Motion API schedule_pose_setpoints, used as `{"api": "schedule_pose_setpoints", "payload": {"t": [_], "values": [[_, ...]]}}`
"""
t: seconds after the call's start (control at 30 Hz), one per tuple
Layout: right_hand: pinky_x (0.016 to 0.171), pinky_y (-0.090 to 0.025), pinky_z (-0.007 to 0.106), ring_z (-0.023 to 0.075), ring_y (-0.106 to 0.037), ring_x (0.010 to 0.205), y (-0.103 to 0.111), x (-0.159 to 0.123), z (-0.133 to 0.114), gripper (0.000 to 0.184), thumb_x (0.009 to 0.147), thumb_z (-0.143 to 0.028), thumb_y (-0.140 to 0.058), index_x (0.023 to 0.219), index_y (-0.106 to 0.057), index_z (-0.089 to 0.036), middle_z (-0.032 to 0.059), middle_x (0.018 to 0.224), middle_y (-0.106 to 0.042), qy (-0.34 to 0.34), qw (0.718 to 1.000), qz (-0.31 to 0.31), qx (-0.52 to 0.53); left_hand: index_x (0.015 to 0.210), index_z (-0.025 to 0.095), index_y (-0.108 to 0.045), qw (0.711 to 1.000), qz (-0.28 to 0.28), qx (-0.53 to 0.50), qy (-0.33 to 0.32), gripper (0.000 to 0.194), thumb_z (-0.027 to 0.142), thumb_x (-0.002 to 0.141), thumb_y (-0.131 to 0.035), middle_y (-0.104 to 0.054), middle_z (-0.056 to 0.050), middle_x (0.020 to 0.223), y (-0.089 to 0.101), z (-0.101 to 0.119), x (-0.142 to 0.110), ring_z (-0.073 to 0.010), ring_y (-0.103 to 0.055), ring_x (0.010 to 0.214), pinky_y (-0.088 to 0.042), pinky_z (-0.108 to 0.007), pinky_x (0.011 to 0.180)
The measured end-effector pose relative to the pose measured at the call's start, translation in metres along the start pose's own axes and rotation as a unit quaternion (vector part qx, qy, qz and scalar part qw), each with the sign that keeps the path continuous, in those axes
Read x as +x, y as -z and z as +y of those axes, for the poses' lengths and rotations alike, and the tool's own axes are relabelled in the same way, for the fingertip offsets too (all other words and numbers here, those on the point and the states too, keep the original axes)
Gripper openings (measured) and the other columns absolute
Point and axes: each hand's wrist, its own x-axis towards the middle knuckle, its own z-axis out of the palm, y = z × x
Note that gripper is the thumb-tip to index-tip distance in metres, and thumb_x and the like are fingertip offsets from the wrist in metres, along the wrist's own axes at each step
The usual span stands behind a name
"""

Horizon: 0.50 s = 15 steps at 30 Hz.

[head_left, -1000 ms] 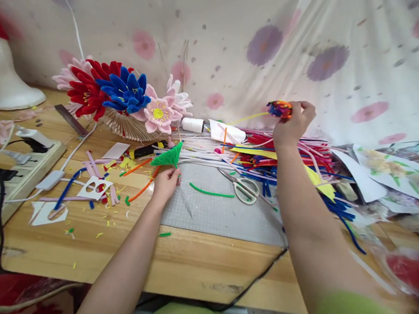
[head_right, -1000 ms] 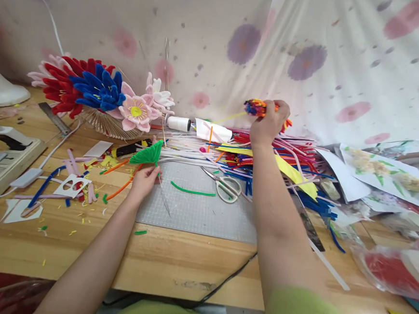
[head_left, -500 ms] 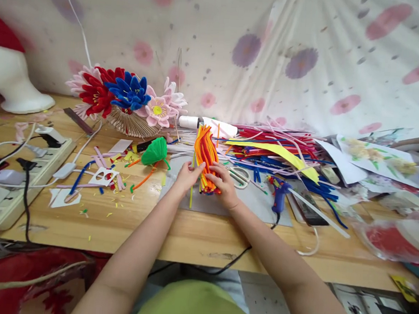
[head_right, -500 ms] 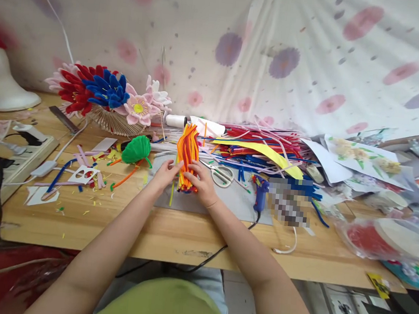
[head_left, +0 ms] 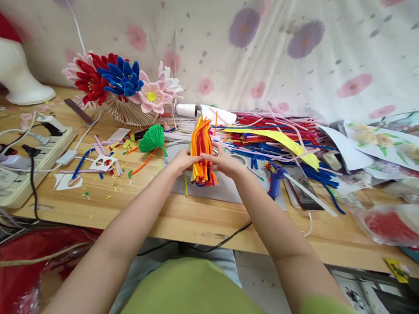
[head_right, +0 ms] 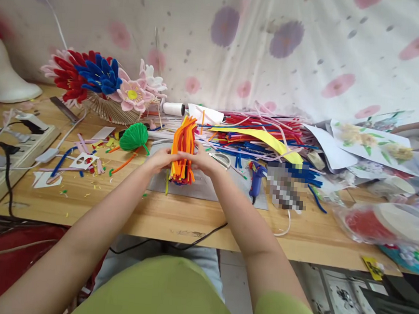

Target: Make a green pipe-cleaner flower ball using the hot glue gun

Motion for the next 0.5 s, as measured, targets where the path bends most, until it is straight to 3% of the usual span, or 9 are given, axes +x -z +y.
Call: {"api": "schedule_pose_setpoints", "payload": {"t": [0.1, 0.2, 0.37, 0.5], "values": [[0.068, -0.056, 0.033, 0.0157, -0.064, 0.082, -0.010, 0.010, -0.002, 0.085, 0.052, -0.016, -0.078, 0.122, -0.033, -0.030, 0.0010, 0.105, -0.061, -0.011, 1.000, 0.021, 0.006, 0.068, 0.011, -0.065, 1.000, -0.023, -0.003, 0.020, 0.009, 0.011, 0.060, -0.068, -0.067, -0.007, 0.063, 0.003, 0.005, 0.002, -0.0173, -0.062, 0.053, -0.051, -0.031, 0.060], [0.065, -0.056, 0.032, 0.0153, -0.064, 0.074, -0.009, 0.018, -0.006, 0.071, 0.051, -0.003, -0.071, 0.111, -0.040, -0.026, -0.0016, 0.090, -0.064, -0.033, 0.998, 0.009, 0.051, 0.069, 0.010, -0.065, 0.996, -0.072, -0.028, 0.045, 0.010, 0.006, 0.060, -0.064, -0.068, -0.008, 0.065, 0.011, 0.011, 0.006, -0.0161, -0.062, 0.056, -0.051, -0.029, 0.061], [0.068, -0.055, 0.030, 0.0143, -0.064, 0.066, -0.007, 0.019, -0.020, 0.050, 0.054, 0.002, -0.062, 0.096, -0.049, -0.021, -0.0047, 0.072, -0.063, -0.018, 0.998, -0.019, 0.055, 0.072, 0.009, -0.064, 0.987, -0.137, -0.042, 0.070, 0.013, 0.004, 0.061, -0.059, -0.068, -0.009, 0.065, 0.021, 0.028, 0.009, -0.0155, -0.061, 0.053, -0.049, -0.027, 0.055], [0.067, -0.055, 0.030, 0.0142, -0.064, 0.064, -0.009, 0.013, -0.029, 0.046, 0.058, 0.003, -0.057, 0.096, -0.050, -0.021, -0.0043, 0.071, -0.064, -0.034, 0.998, -0.023, 0.050, 0.073, 0.009, -0.063, 0.986, -0.136, -0.027, 0.091, 0.013, 0.006, 0.063, -0.055, -0.066, -0.009, 0.060, 0.024, 0.034, 0.005, -0.0166, -0.060, 0.050, -0.049, -0.028, 0.052]]}}
